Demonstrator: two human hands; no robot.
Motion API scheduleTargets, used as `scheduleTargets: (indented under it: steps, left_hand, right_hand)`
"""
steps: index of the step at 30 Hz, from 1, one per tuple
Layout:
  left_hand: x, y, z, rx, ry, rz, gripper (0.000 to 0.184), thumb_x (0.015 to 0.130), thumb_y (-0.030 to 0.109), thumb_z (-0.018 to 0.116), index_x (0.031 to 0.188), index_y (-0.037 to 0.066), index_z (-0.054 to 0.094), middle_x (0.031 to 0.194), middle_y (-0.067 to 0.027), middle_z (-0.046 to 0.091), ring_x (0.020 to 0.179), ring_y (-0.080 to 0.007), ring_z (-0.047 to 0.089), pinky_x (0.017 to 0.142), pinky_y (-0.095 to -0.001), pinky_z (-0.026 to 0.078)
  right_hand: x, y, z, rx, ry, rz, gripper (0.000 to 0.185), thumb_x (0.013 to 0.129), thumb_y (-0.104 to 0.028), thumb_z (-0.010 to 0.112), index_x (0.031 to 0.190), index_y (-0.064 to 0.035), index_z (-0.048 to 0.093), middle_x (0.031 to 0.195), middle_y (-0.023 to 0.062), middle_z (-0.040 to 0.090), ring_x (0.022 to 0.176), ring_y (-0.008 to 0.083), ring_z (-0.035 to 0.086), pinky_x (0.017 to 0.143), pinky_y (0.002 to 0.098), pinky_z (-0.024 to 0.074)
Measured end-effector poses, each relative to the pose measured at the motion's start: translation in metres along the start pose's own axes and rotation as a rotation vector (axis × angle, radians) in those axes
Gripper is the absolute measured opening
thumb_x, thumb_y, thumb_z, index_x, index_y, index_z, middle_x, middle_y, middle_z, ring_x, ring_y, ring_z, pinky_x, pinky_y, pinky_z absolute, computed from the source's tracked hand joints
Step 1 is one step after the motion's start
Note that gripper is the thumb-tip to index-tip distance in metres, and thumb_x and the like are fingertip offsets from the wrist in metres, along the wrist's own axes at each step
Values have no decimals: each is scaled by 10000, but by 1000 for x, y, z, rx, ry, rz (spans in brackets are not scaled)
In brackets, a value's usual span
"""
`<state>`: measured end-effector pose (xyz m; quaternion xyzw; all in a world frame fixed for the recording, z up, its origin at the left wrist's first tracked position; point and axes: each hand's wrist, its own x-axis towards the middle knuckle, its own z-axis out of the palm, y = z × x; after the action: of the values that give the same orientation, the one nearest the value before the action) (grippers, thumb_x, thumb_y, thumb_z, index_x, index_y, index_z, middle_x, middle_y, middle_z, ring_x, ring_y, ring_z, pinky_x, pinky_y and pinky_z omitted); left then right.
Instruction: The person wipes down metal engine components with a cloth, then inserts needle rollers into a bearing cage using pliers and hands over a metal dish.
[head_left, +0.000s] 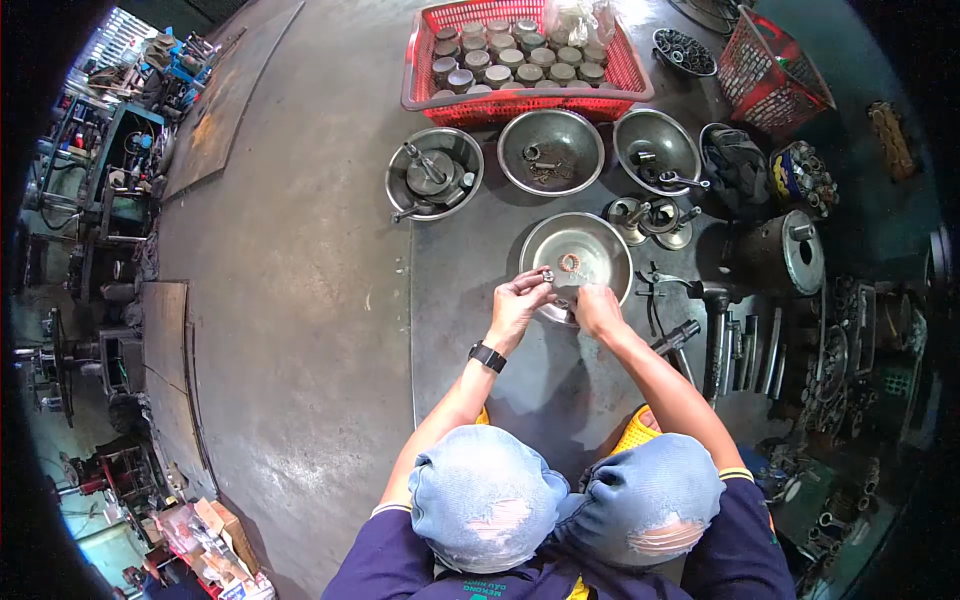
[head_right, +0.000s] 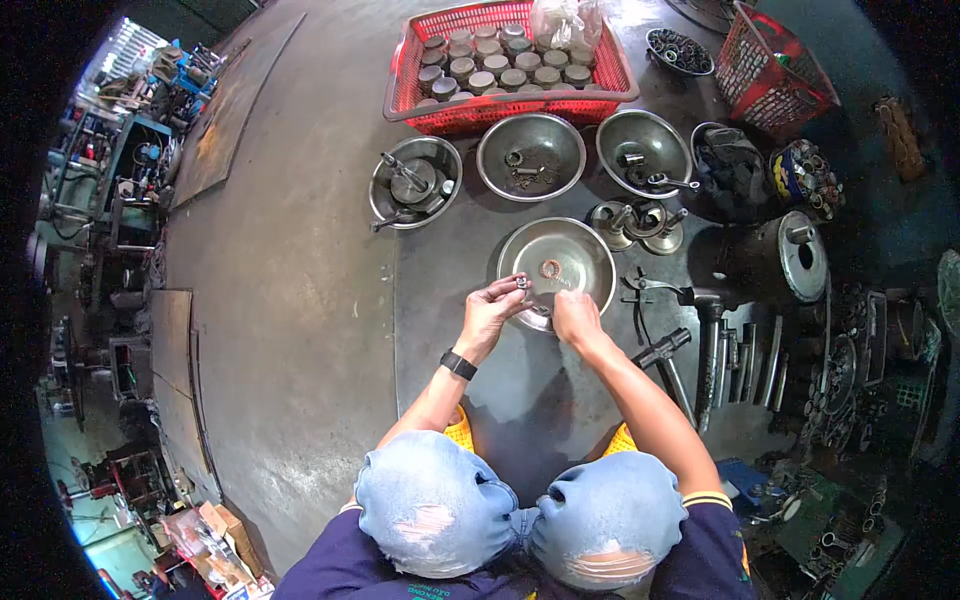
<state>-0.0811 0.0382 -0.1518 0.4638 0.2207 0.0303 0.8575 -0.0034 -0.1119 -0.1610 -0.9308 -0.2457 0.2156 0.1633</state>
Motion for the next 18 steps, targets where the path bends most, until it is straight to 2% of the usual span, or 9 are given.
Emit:
scheduleTargets:
  steps: [2,6,8,9,11,13,15,16,18]
  left_hand:
    - [0,1,1,-16,-4,2,235,826,-7,609,1040,-104,592,1217,-133,527,1010,-218,593,827,-345,557]
    - [2,1,5,-29,12,-30,265,824,-2,620,1067,-99,574,1212,-135,531,1005,-212,599,817,-342,561]
    - [1,3,4,-22,12,-30,266,818,2,632,1061,-91,579,1204,-140,538,997,-211,604,806,-337,564]
    - [0,4,5,-24,16,-32,266,818,2,632,1061,-91,579,1204,-140,538,997,-211,604,806,-337,564]
    - [-1,4,5,12,-17,3,244,815,1,634,1039,-88,595,1198,-140,543,996,-218,606,808,-329,562]
    - [0,3,6,19,-21,-6,237,811,1,638,1026,-93,601,1204,-140,539,992,-214,605,808,-319,558]
    - [0,2,7,28,-26,-13,230,808,1,642,1013,-97,607,1209,-139,535,987,-211,604,809,-309,554]
    - [-1,1,7,51,-34,13,230,801,8,652,1001,-100,615,1212,-139,533,980,-202,602,806,-301,549]
    - [-1,3,7,75,-37,43,230,795,16,662,989,-102,623,1215,-138,531,973,-194,600,803,-293,544]
  right_hand:
    - [3,1,3,-86,-21,-116,148,702,-68,571,735,47,657,771,265,625,766,385,641,707,441,520]
    - [5,1,-9,-142,-40,-205,158,691,-74,580,744,53,658,785,270,626,769,377,644,700,427,523]
    - [8,-1,-21,-11,-81,-49,197,681,-106,612,766,67,655,792,274,626,768,369,645,691,418,523]
    - [12,6,-19,109,18,-16,234,671,-130,656,789,71,650,767,264,630,750,338,659,673,404,522]
    - [10,0,-42,525,81,83,249,668,-134,692,811,65,647,730,237,639,699,286,668,647,362,520]
    - [18,6,-42,851,30,40,151,725,-49,677,838,50,656,707,114,661,617,149,613,585,281,496]
    - [17,-1,-47,1075,12,-29,111,745,-24,667,820,56,647,732,80,656,623,127,594,566,265,484]
    - [15,-7,-52,1074,14,-29,111,745,-24,667,820,56,647,732,80,656,623,127,594,566,265,484]
    - [13,-16,-58,1170,-116,-22,123,744,-30,672,815,62,634,739,85,645,621,128,591,556,250,477]
